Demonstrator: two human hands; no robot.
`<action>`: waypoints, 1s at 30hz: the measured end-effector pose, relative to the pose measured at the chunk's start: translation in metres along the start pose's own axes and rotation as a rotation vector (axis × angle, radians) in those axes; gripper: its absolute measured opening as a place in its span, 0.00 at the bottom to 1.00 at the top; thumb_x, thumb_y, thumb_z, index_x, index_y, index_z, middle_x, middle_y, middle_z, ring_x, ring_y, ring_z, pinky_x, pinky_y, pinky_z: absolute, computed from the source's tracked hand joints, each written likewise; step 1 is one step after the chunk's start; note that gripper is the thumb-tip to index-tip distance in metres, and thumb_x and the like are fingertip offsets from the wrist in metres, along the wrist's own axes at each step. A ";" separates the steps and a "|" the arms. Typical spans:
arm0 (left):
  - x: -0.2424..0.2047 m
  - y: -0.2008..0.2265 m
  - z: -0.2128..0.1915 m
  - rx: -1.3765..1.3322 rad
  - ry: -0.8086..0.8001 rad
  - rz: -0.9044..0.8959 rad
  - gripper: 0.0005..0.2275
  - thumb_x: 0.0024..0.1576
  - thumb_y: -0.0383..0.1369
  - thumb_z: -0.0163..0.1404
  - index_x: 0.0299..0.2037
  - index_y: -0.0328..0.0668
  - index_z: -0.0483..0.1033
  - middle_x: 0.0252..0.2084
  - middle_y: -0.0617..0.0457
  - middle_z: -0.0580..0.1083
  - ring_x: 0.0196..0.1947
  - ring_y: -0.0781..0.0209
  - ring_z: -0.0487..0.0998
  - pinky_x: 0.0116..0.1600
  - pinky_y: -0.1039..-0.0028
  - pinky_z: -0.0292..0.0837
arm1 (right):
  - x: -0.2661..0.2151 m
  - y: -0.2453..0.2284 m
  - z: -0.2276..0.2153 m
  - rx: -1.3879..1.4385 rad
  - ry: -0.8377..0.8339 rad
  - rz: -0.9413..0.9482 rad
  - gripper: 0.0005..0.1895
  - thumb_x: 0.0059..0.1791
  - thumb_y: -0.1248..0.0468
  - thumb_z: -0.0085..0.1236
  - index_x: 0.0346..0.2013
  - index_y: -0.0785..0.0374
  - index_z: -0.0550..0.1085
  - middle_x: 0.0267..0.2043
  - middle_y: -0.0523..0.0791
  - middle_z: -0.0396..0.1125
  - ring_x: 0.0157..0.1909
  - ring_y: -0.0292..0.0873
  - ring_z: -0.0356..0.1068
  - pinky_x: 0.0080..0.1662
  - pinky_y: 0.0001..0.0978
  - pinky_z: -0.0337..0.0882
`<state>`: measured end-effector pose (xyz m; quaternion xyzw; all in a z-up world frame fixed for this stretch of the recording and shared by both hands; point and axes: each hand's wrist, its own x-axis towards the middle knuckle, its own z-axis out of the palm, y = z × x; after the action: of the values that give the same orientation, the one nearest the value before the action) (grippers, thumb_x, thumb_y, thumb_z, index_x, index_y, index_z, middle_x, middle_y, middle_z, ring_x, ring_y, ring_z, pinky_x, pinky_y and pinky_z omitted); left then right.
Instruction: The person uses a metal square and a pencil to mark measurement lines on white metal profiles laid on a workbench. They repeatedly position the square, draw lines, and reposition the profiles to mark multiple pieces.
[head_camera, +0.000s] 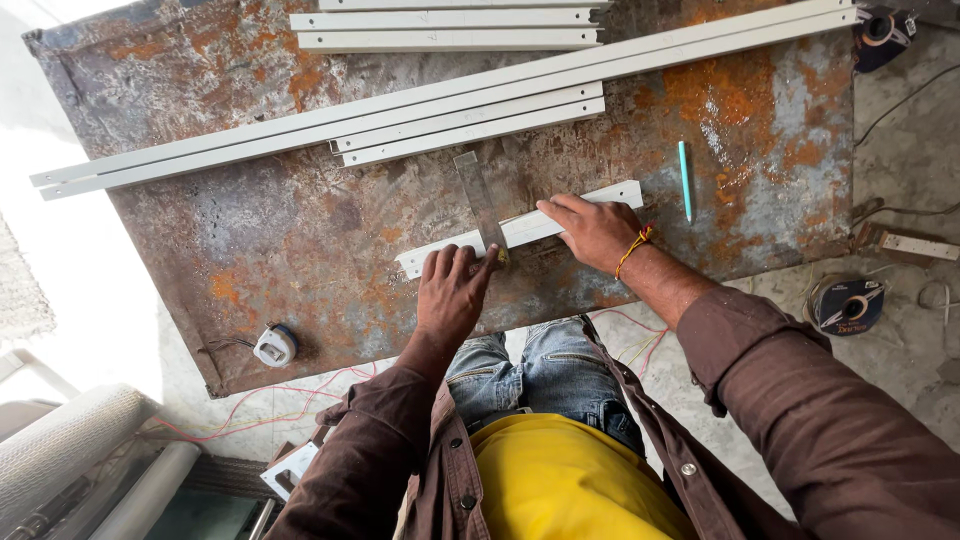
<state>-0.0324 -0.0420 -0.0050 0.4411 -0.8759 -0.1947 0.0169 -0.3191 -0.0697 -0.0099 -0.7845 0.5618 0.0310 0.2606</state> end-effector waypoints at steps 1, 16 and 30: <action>0.000 -0.001 0.000 -0.006 0.014 -0.014 0.25 0.60 0.31 0.54 0.69 0.57 0.68 0.58 0.43 0.70 0.62 0.44 0.67 0.69 0.52 0.62 | -0.001 0.000 0.000 -0.001 0.006 -0.001 0.33 0.45 0.62 0.66 0.65 0.50 0.69 0.62 0.40 0.66 0.46 0.50 0.77 0.45 0.45 0.78; -0.005 -0.031 0.022 -0.113 0.076 0.072 0.22 0.61 0.34 0.54 0.67 0.59 0.68 0.71 0.42 0.63 0.69 0.39 0.65 0.72 0.45 0.57 | 0.004 -0.006 -0.008 0.000 -0.070 0.017 0.33 0.47 0.62 0.65 0.66 0.52 0.67 0.63 0.42 0.66 0.45 0.49 0.77 0.45 0.44 0.79; -0.002 -0.031 0.014 -0.145 0.145 0.099 0.21 0.59 0.32 0.55 0.64 0.55 0.72 0.69 0.42 0.66 0.67 0.39 0.67 0.70 0.47 0.60 | -0.043 -0.021 0.048 1.190 -0.123 0.571 0.16 0.55 0.61 0.46 0.55 0.63 0.73 0.45 0.43 0.76 0.38 0.36 0.69 0.41 0.30 0.71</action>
<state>-0.0101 -0.0523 -0.0282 0.4077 -0.8768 -0.2239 0.1217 -0.3047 -0.0062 -0.0283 -0.3239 0.6530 -0.1719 0.6626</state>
